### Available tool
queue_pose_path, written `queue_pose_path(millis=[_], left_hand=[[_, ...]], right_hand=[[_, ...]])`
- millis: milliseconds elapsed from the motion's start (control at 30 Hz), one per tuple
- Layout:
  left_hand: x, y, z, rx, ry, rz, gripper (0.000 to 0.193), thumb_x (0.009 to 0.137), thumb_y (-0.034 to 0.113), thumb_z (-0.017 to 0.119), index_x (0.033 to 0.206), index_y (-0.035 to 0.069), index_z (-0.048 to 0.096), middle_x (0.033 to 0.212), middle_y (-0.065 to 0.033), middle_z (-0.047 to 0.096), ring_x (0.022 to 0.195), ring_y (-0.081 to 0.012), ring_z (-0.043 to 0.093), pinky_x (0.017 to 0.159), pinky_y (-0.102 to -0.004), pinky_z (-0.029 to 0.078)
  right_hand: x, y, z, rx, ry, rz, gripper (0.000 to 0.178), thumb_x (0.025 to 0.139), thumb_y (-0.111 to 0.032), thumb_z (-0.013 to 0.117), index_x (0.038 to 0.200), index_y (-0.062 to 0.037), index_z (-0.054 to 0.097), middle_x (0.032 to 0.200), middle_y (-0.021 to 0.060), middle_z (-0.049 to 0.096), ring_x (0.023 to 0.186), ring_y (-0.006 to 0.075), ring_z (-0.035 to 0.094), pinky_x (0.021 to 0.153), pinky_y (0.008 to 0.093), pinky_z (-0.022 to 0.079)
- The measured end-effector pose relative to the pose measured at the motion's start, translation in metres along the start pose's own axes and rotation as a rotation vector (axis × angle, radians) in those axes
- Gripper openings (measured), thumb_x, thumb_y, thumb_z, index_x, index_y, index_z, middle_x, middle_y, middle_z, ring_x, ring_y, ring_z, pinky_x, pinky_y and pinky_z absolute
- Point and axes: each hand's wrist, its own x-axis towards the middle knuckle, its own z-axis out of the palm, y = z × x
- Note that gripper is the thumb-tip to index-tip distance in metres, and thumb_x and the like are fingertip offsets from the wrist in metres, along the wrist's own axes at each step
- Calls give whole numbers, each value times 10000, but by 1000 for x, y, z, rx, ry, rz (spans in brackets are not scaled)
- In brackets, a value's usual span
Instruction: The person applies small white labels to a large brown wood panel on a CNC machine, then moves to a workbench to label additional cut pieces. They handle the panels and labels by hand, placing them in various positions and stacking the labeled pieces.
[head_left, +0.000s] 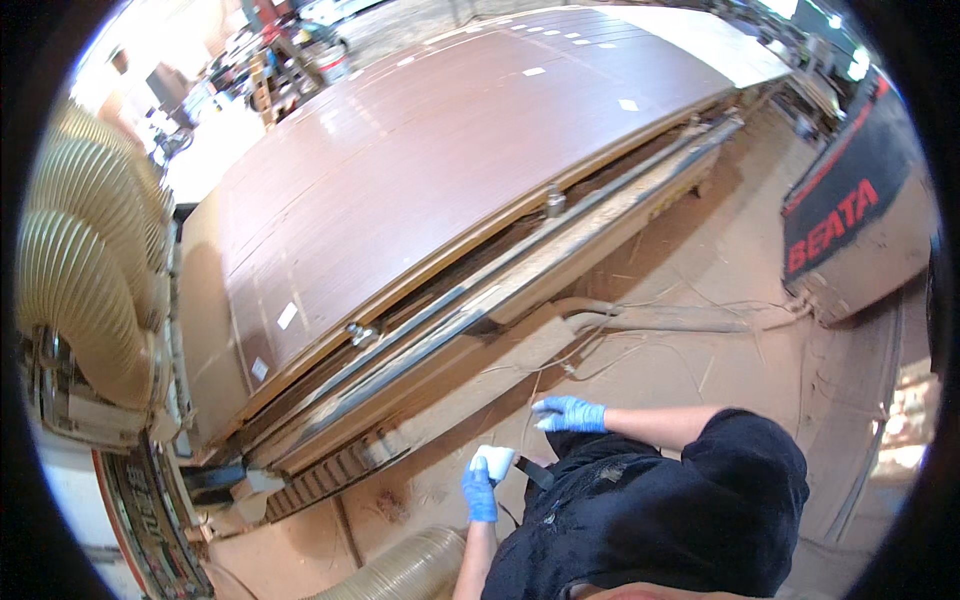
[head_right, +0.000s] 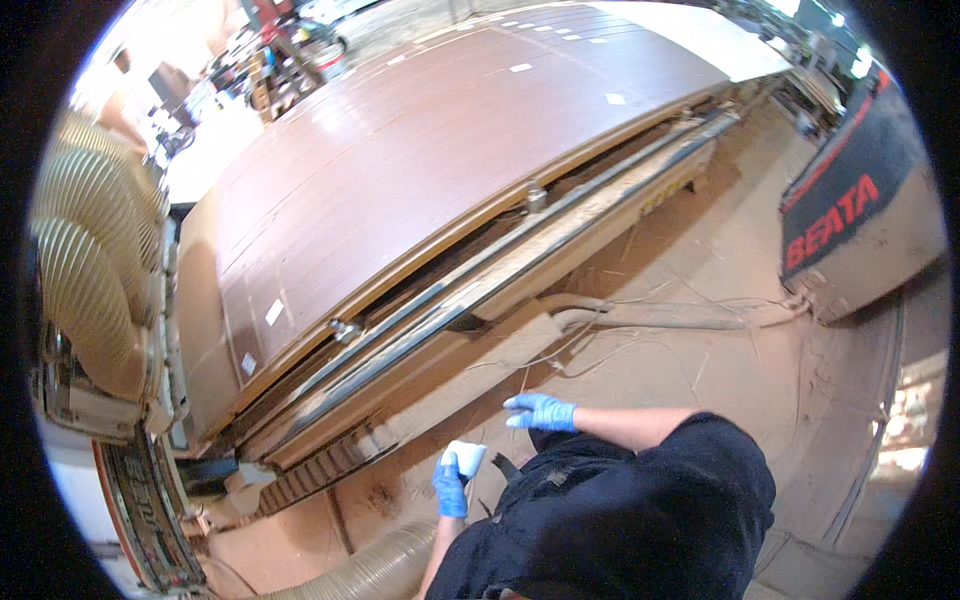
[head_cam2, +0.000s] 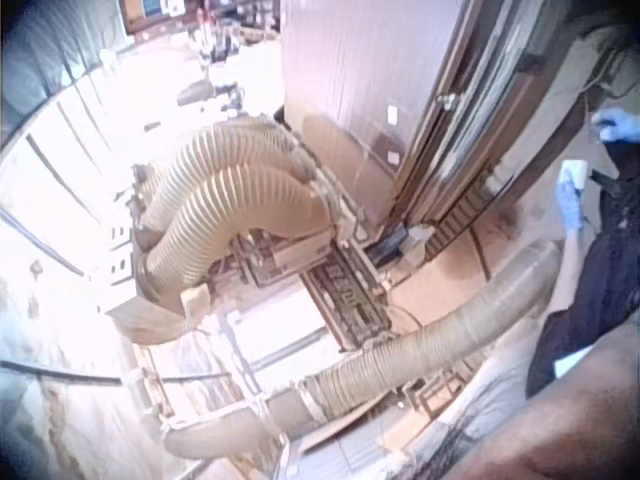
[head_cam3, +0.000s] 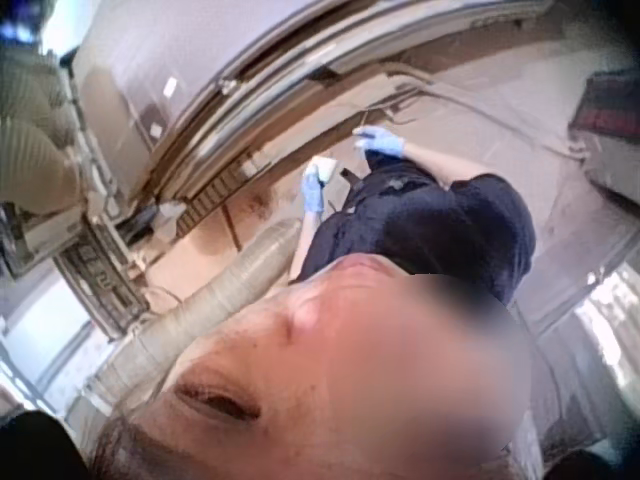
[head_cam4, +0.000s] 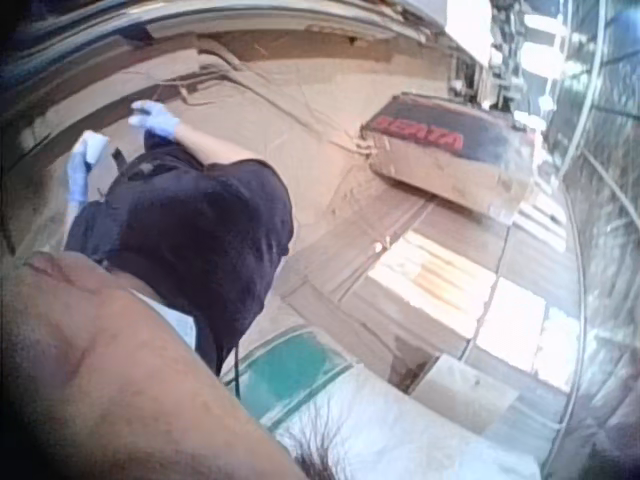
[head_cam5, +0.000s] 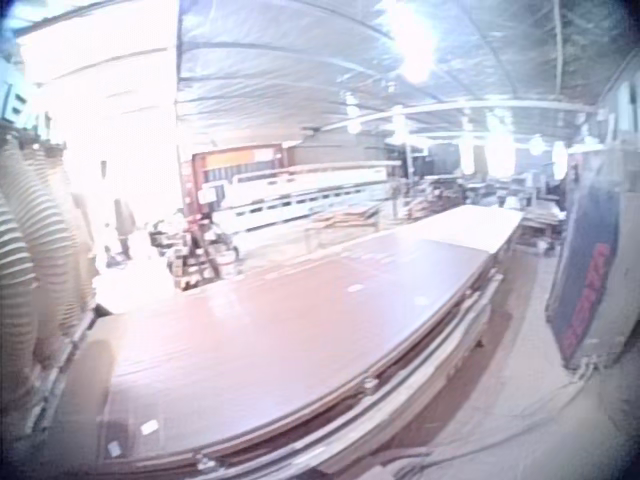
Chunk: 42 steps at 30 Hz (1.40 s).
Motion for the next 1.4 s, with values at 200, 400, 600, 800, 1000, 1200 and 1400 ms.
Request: queue_pose_path(millis=[200,400,600,800,1000,1200,1400], left_hand=[[27,5,155,175,-469,2,309,902,285,545,1055,18,578,922,-39,594,791,-119,553,670,-279,487],[37,-19,316,274,-692,99,258,922,259,521,1093,68,551,923,-25,585,780,-110,562,636,-253,508],[11,-70,514,600,-885,447,155,914,117,495,981,45,615,832,-10,621,718,-68,560,606,-239,472],[-20,-91,658,980,-1212,634,248,819,335,620,912,104,622,792,-187,620,714,-365,593,618,-425,461],[23,-142,734,857,-1179,370,375,758,396,678,938,73,615,838,-166,642,763,-327,621,685,-396,482],[72,-140,849,991,-1311,414,330,762,325,707,855,35,581,716,-140,600,673,-211,583,649,-348,466],[224,-66,983,831,-1012,609,534,751,353,717,1150,56,522,1044,-136,596,938,-236,582,818,-346,470]], right_hand=[[-84,-5,-22,12,216,-159,667,740,-325,745,1265,-36,452,1166,122,560,1059,183,526,921,334,432],[-176,58,-137,377,561,-158,402,789,-233,699,1098,-15,563,962,49,618,873,126,562,785,308,487],[-266,109,-289,583,995,-136,291,817,-176,639,1073,-62,564,954,54,623,800,161,593,634,320,513],[-313,108,-368,839,1354,-507,282,868,-212,560,1092,-41,544,983,59,614,864,194,605,736,289,501],[-331,96,-428,385,1397,-294,183,824,-64,610,999,-32,569,967,44,603,874,122,562,791,276,474],[-323,138,-546,579,1546,-310,94,873,-69,533,960,-45,561,889,40,607,793,119,572,702,267,498],[-296,138,-741,835,1580,-108,99,857,-191,589,934,-146,547,708,-17,509,520,95,454,470,291,441]])
